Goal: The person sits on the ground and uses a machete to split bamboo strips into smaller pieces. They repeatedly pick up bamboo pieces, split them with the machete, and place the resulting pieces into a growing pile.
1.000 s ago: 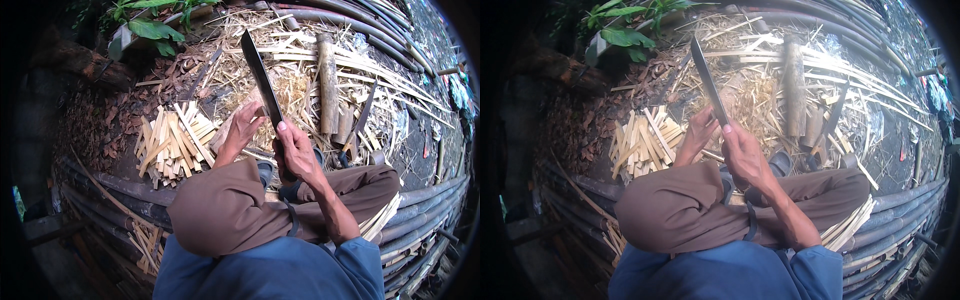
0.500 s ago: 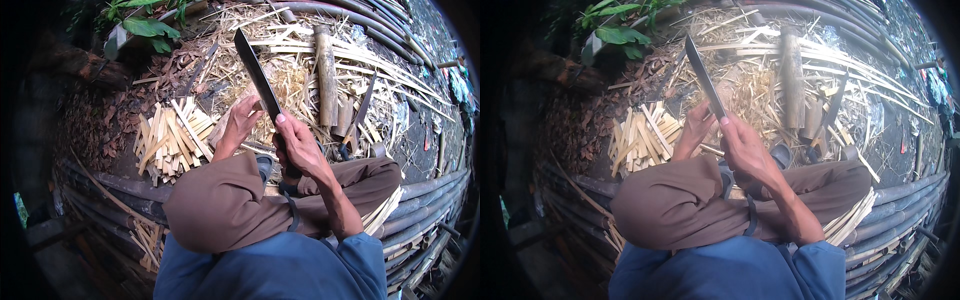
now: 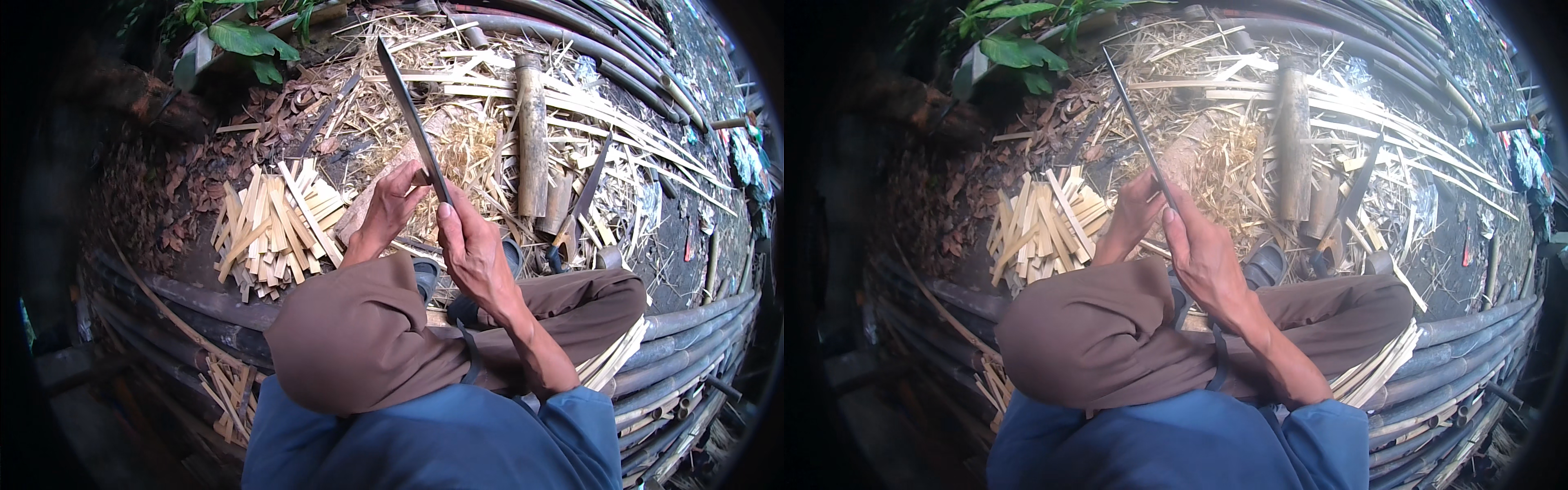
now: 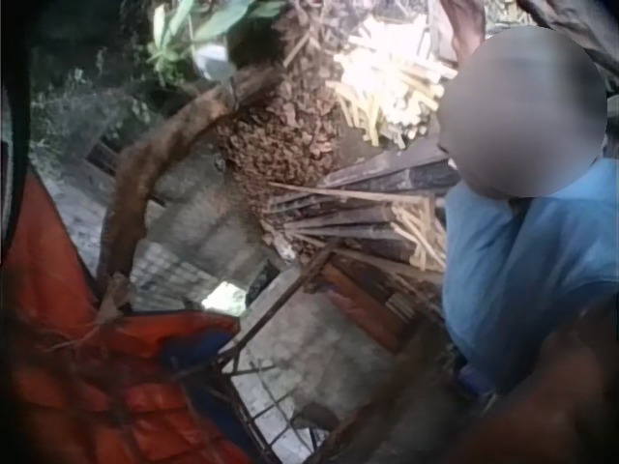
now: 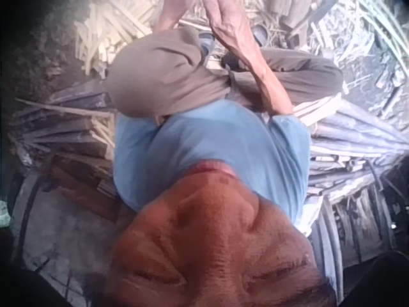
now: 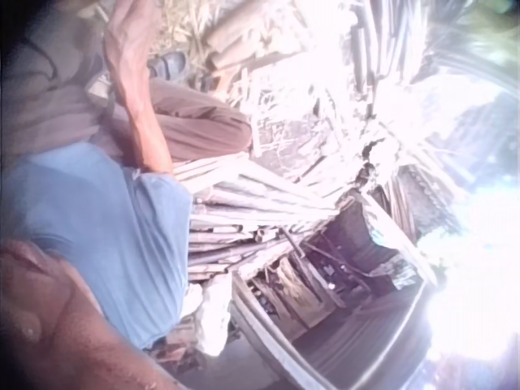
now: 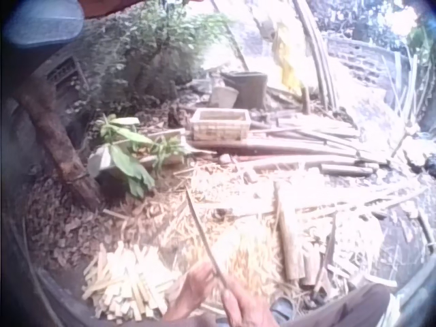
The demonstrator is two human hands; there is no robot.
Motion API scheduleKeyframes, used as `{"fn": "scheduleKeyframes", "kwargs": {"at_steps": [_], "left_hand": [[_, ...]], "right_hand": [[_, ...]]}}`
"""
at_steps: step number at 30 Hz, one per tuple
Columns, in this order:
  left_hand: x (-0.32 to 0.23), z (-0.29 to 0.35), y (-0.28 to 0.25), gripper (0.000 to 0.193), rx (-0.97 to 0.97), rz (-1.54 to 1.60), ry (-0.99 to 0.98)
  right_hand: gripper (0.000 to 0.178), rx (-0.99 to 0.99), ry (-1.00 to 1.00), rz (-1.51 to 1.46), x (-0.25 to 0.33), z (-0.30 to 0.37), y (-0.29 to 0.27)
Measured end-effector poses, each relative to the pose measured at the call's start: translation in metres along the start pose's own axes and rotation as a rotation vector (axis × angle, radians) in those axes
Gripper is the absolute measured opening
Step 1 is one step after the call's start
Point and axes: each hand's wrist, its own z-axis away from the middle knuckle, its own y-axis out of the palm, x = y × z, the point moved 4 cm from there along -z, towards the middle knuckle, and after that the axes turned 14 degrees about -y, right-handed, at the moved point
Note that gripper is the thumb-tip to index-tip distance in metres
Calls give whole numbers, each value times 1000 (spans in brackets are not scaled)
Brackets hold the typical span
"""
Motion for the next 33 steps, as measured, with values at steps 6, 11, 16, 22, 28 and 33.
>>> {"fn": "scheduleKeyframes", "kwargs": {"at_steps": [6, 11, 16, 22, 28, 33], "left_hand": [[-14, 9, -4, 26, -27, -93, 90], [-7, 3, 0, 25, -22, -18, 77], [-9, 6, -7, 28, 41, 42, -24], [31, 24, -8, 23, -200, -6, -129], [-32, 32, -71, 52, -451, 170, -154], [-16, 45, -47, 57, -246, 17, -294]], "right_hand": [[46, -32, -80, -7, 3, 1, 11], [46, -17, 0, 25, -16, 0, 9], [45, -20, -122, 57, -2, 4, 9], [39, -80, 5, 100, -26, 4, 18], [21, -57, -25, 138, -69, -1, 48], [24, -46, -3, 167, -104, 9, 75]]}}
